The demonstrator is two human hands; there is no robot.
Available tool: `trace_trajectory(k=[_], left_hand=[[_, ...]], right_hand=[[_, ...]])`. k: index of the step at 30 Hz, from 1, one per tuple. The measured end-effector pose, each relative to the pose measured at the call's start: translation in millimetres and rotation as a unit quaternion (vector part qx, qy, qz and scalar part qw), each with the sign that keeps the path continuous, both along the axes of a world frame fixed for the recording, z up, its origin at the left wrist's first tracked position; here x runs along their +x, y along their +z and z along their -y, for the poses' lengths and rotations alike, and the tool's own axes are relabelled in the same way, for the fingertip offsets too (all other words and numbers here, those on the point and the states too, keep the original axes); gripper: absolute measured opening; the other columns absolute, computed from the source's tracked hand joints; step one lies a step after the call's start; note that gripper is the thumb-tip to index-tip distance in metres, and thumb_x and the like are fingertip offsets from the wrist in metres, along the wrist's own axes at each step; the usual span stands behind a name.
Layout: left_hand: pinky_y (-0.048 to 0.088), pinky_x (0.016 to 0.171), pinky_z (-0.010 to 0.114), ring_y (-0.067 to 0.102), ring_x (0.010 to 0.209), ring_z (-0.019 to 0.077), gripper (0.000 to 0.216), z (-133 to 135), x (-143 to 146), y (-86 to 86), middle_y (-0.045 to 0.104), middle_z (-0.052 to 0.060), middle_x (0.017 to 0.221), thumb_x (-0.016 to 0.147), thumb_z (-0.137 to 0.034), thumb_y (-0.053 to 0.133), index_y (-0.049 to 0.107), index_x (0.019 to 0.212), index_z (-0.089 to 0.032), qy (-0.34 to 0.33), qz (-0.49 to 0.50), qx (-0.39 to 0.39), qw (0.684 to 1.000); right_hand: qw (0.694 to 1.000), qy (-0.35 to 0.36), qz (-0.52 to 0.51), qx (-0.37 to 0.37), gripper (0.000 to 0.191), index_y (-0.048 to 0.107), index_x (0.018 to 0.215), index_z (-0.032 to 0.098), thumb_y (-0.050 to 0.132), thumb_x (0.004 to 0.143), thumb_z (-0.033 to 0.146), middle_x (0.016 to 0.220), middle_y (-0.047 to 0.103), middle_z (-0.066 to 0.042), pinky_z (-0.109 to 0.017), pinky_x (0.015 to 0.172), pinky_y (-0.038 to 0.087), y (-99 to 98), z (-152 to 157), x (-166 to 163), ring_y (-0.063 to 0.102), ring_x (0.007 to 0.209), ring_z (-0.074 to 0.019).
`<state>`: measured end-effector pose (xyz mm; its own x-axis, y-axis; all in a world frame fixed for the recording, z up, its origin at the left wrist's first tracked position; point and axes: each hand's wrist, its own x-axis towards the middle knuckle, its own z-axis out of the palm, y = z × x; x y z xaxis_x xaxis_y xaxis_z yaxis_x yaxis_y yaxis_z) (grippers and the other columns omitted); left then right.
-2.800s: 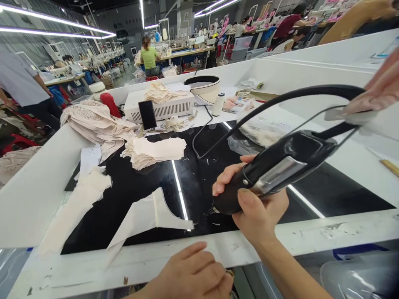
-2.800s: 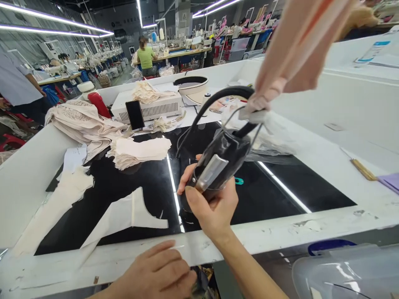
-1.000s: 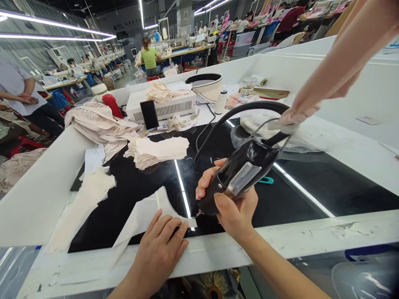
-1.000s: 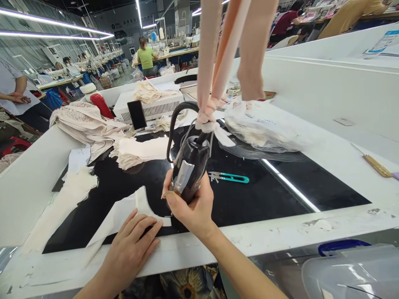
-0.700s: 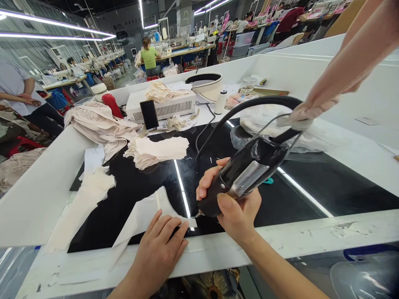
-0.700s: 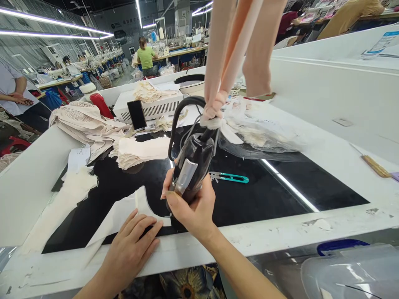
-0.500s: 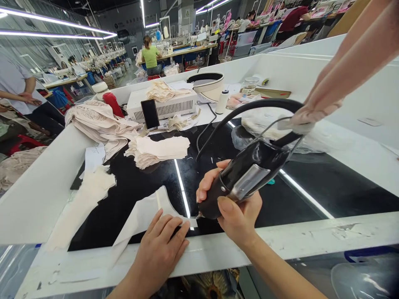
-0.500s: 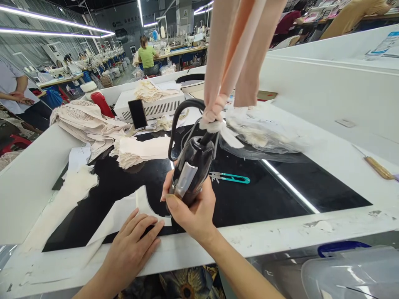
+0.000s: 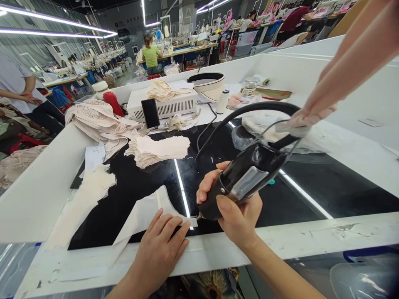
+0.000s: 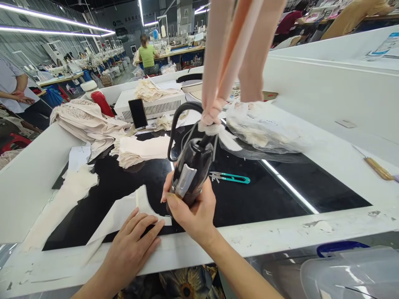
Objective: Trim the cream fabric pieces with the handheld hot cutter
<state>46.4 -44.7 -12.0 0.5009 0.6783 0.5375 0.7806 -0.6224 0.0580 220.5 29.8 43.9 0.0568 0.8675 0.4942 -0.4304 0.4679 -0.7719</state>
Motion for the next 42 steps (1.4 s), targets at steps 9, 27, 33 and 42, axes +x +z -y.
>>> trace_trajectory(k=[9, 27, 33, 42], left_hand=[[0.045, 0.116, 0.043, 0.065, 0.106, 0.0202, 0.030, 0.3, -1.8, -1.0, 0.070, 0.006, 0.112, 0.109, -0.024, 0.044, 0.069, 0.124, -0.017, 0.001, -0.012, -0.011, 1.000], [0.051, 0.111, 0.047, 0.066, 0.104, 0.0219, 0.029, 0.3, -0.2, -1.7, 0.070, 0.006, 0.110, 0.108, -0.023, 0.045, 0.067, 0.126, -0.016, -0.002, 0.001, -0.024, 1.000], [0.043, 0.119, 0.044, 0.066, 0.109, 0.0188, 0.030, 1.1, -2.9, 1.8, 0.072, 0.005, 0.115, 0.110, -0.022, 0.041, 0.065, 0.127, -0.014, -0.010, 0.019, -0.039, 0.999], [0.043, 0.119, 0.045, 0.067, 0.116, 0.0194, 0.026, 3.8, -9.1, -5.8, 0.072, 0.007, 0.119, 0.108, -0.021, 0.046, 0.065, 0.124, -0.013, -0.017, 0.017, -0.047, 0.999]], right_hand=[[1.000, 0.023, -0.013, 0.007, 0.035, 0.056, 0.113, 0.027, 0.077, 0.089, 0.041, 0.082, 0.065, 0.001, -0.029, 0.050, 0.054, -2.1, 9.2, -0.8, 0.062, 0.059, -0.0150], [0.999, 0.018, -0.031, -0.003, 0.043, 0.060, 0.118, 0.028, 0.083, 0.084, 0.041, 0.082, 0.066, 0.002, -0.029, 0.053, 0.055, -0.2, 7.5, 1.3, 0.063, 0.060, -0.0148], [0.999, 0.023, -0.026, -0.004, 0.042, 0.061, 0.119, 0.028, 0.082, 0.085, 0.040, 0.083, 0.066, 0.001, -0.029, 0.054, 0.055, -1.5, 8.8, 2.7, 0.063, 0.062, -0.0150], [1.000, 0.019, -0.013, 0.004, 0.039, 0.063, 0.116, 0.027, 0.082, 0.084, 0.039, 0.081, 0.066, 0.001, -0.029, 0.049, 0.055, 5.0, 4.4, 1.7, 0.063, 0.060, -0.0154]])
